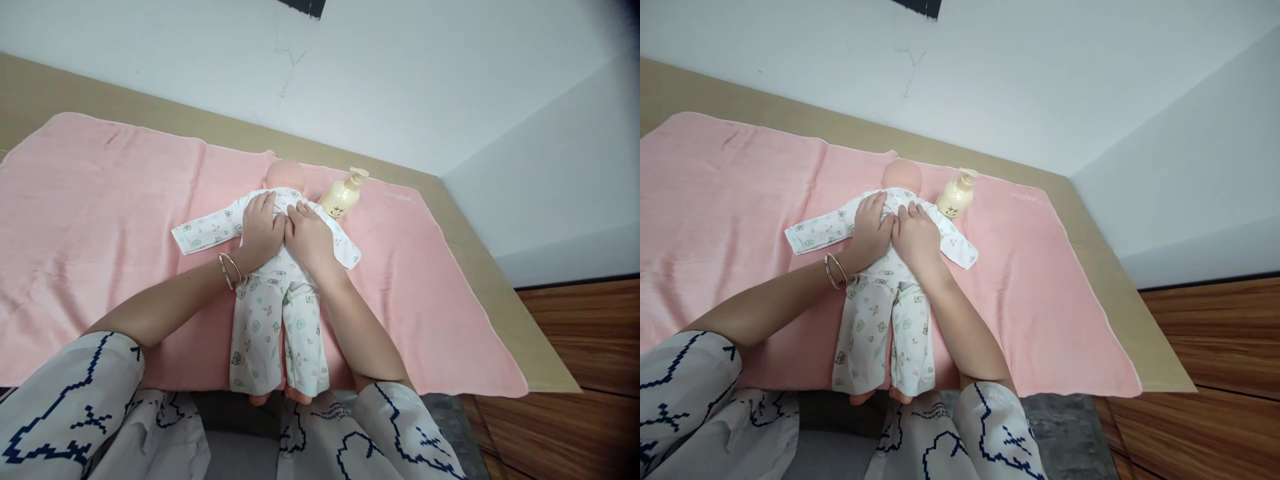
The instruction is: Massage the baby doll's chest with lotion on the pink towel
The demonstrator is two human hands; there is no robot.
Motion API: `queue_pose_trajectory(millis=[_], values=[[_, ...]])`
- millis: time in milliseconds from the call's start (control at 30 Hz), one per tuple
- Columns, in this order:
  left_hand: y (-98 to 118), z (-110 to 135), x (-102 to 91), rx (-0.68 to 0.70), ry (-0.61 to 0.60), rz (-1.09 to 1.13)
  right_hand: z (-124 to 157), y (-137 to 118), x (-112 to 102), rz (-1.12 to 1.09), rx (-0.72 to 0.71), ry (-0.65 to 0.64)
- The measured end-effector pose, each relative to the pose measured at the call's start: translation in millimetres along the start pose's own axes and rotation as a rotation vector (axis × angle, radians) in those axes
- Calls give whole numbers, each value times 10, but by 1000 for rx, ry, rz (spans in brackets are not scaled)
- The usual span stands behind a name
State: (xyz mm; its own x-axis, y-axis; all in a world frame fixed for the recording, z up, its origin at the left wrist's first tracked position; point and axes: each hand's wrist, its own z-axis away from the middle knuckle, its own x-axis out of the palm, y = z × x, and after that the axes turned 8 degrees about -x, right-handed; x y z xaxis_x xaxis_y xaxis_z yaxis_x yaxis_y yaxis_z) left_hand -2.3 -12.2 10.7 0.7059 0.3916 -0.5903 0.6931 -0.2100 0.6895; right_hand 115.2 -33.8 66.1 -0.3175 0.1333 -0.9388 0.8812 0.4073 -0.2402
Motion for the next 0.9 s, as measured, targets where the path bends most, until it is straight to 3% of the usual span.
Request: queue_pose_trajectory(millis=[133,233,467,567,800,900], values=[[-17,41,9,91,-6,-34,-151,359,98,-238,-80,-30],[-25,82,-9,154,16,-12,-193,459,148,-259,-82,5],[-15,69,-44,53,38,46,57,-100,0,94,151,24],[-22,60,-24,33,24,48,106,-175,-25,131,116,18],[7,85,-76,172,1,-65,-139,442,143,-324,-71,16],[44,102,-129,170,-15,-85,-168,497,196,-326,-101,57]])
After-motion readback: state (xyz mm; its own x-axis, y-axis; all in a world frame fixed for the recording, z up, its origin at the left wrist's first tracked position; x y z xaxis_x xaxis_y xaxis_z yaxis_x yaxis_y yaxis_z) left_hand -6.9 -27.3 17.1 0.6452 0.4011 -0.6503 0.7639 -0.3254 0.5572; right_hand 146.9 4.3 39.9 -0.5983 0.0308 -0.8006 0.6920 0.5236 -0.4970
